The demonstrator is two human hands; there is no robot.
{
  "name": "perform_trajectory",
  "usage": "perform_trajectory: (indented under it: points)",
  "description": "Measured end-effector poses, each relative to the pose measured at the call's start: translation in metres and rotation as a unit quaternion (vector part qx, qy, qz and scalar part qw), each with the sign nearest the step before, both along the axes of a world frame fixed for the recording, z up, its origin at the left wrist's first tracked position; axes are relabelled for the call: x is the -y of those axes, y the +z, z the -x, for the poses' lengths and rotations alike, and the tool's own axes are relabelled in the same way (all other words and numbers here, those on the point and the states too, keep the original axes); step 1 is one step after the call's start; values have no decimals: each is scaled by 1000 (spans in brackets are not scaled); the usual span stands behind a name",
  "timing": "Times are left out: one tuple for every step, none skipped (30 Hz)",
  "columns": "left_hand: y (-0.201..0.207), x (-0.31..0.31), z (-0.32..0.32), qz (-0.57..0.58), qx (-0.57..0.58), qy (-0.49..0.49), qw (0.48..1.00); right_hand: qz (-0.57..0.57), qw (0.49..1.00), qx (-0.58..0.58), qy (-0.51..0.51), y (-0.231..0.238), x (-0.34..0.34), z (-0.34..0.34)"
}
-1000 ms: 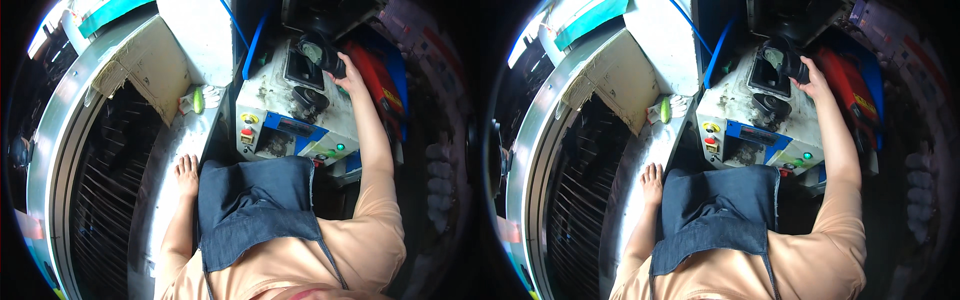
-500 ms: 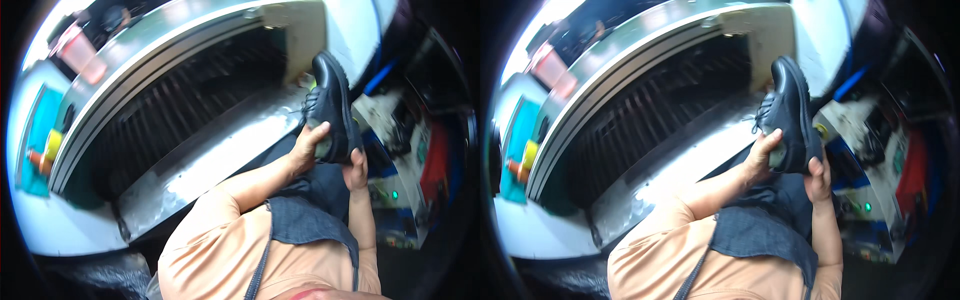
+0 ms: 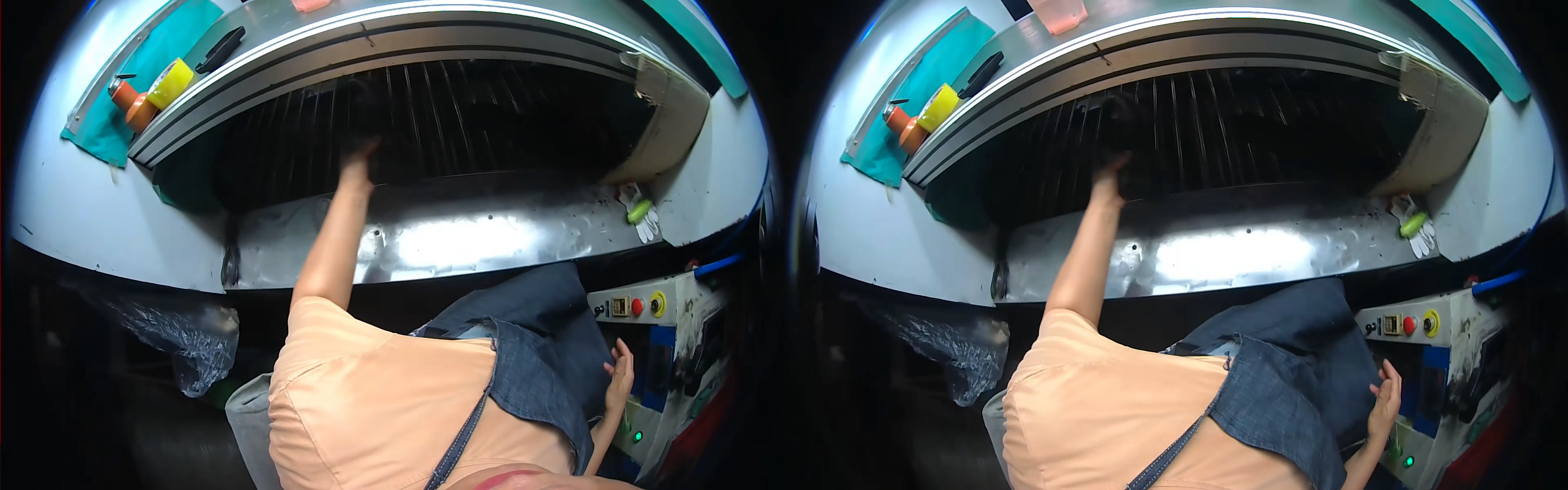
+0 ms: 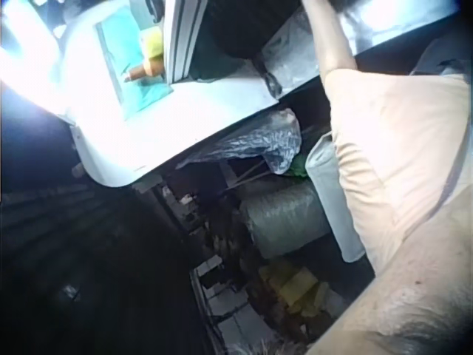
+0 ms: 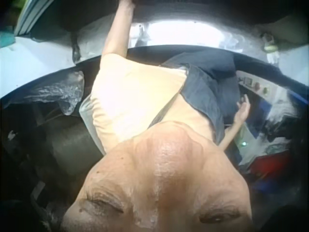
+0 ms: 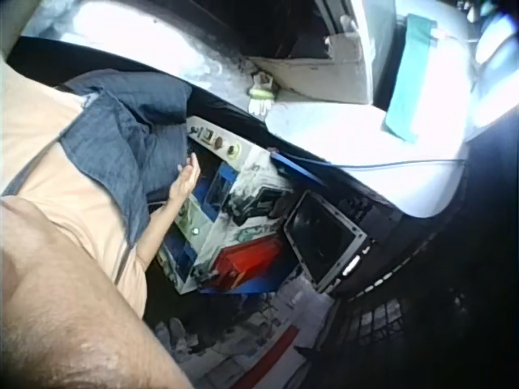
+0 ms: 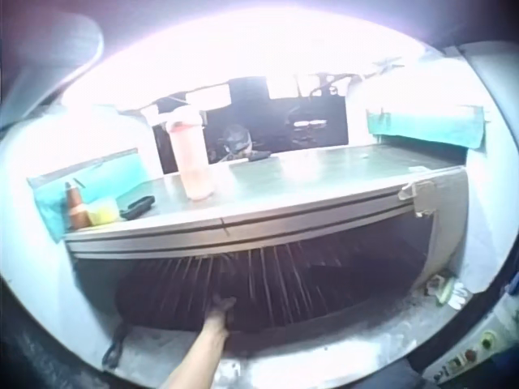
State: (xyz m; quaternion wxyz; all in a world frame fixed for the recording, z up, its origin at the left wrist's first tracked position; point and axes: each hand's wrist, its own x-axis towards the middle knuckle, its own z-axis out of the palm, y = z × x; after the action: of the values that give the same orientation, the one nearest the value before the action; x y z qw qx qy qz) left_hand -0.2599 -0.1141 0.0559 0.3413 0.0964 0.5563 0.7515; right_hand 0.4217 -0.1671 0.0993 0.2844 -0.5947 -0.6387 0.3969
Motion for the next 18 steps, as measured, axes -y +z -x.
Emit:
perform_trajectory:
  points:
    - [-5, -1, 35, 56, -30, 48, 997, 10, 1000, -7, -27, -7, 5, -9]
    - [-29, 15, 92, 254, -421, -84, 867, 14, 999, 1, -33, -11, 5, -15]
    - [-49, 29, 148, 391, -743, -29, 543, 19, 999, 6, -44, -15, 6, -19]
    - [-59, 29, 175, 408, -764, 11, 499, 19, 998, 10, -55, -14, 8, -16]
    - [-65, 28, 199, 420, -712, 10, 562, 20, 998, 18, -56, -16, 9, -14]
    - [-71, 31, 220, 426, -650, 17, 629, 20, 998, 21, -55, -18, 5, -12]
    - [-78, 41, 240, 425, -550, 27, 719, 21, 998, 21, -49, -23, -1, -10]
    - [-83, 48, 255, 437, -467, 36, 768, 16, 999, 12, -51, -30, -7, -5]
    - [-86, 53, 265, 460, -414, 34, 785, 10, 998, 6, -54, -34, -11, -2]
    - [-92, 40, 255, 526, -374, -5, 764, 7, 997, 15, -71, -32, -5, -3]
    - [-92, 37, 251, 531, -382, 39, 756, -12, 997, 19, -68, -31, -4, -1]
    - [-90, 35, 248, 535, -388, 87, 745, -30, 997, 22, -64, -30, -5, 2]
    - [-90, 26, 232, 533, -441, 126, 711, -48, 996, 33, -65, -28, -2, 2]
    - [-86, 18, 215, 531, -492, 167, 670, -69, 994, 44, -78, -29, 3, -2]
    - [-70, -10, 166, 505, -588, 195, 602, -93, 988, 65, -106, -30, 17, -8]
    - [-45, -21, 134, 475, -672, 239, 516, -116, 983, 73, -120, -36, 21, -13]
    - [-57, -12, 144, 389, -743, 239, 489, -129, 983, 78, -109, -44, 10, -17]
    - [-68, -2, 153, 300, -807, 232, 453, -141, 982, 83, -98, -52, -1, -21]
